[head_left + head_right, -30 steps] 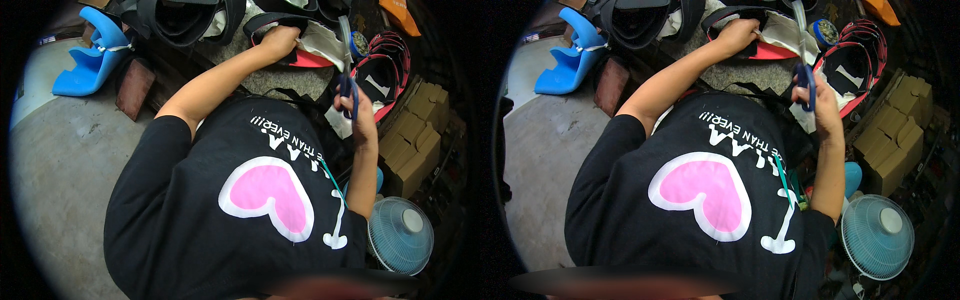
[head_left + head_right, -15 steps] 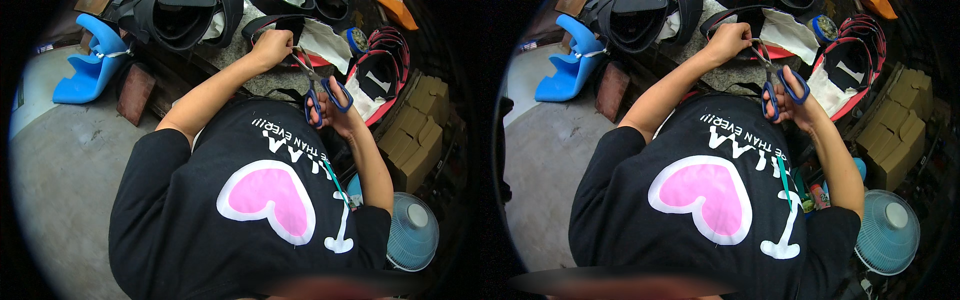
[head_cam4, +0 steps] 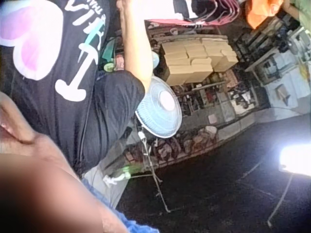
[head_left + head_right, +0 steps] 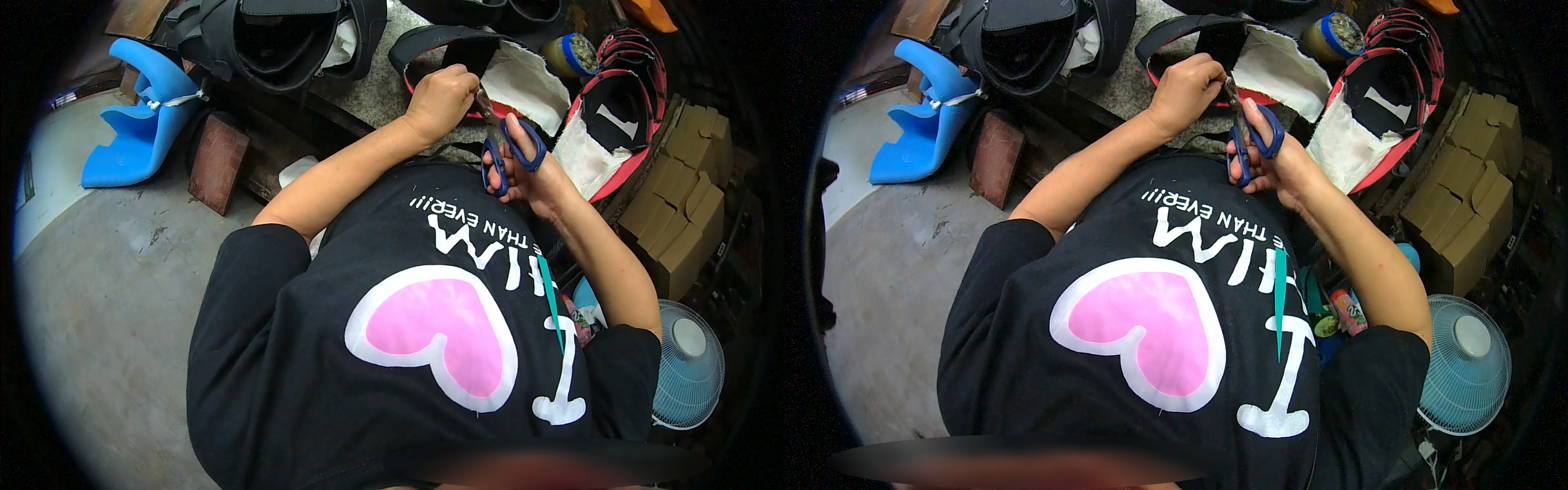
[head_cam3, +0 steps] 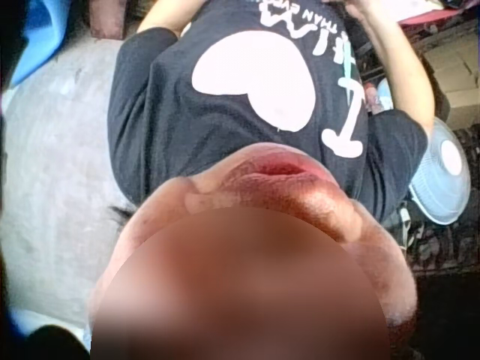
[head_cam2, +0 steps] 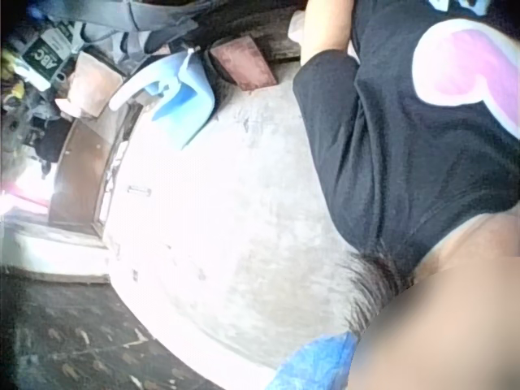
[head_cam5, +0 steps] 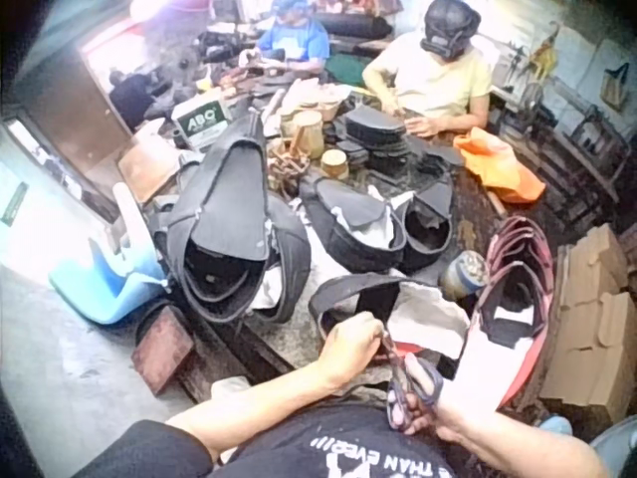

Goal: The person inserts white fabric pieces into a black bag with red trim, folds and tucks the edges, and trims excess fabric with scissors. The person repeats this process on multiple similar bags, handling each one individually.

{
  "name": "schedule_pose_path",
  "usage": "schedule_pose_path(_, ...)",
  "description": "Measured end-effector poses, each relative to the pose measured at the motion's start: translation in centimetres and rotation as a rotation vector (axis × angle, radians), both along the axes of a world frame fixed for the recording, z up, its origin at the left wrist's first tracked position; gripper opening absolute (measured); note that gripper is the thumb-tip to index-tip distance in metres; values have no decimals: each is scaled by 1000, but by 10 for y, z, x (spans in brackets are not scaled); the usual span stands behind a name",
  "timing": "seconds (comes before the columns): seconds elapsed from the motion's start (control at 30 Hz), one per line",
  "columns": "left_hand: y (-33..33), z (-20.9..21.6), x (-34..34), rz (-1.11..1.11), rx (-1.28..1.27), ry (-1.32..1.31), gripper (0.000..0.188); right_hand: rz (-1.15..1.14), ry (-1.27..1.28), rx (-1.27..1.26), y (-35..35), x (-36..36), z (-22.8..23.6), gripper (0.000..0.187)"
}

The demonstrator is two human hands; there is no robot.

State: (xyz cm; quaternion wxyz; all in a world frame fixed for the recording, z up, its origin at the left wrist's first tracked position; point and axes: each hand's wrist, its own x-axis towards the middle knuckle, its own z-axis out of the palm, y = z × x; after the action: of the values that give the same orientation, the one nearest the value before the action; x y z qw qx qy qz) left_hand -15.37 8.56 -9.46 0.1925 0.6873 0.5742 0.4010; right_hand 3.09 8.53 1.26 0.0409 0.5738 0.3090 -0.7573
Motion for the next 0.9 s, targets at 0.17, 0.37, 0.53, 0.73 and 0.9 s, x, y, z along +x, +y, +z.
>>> schedule_pose_path(0.17, -2, -4, -3, 7, -121, 42, 17, -81, -29, 15, -11, 4, -6, 66)
schedule_pose_path(0.37, 9, -18, -9, -182, -433, 318, 35, -138, -39, -10, -8, 16, -6, 67)
schedule_pose_path(0.53, 24, -27, 5, -103, -475, 195, 37, -178, -21, -1, -5, 23, 1, 68)
schedule_pose_path(0.73, 45, -32, 2, -121, -364, 141, 35, -197, 52, -62, -8, 24, 7, 72)
schedule_pose_path(0.9, 51, -23, 0, -214, -807, 131, 40, -202, 75, -120, -13, 21, 10, 74)
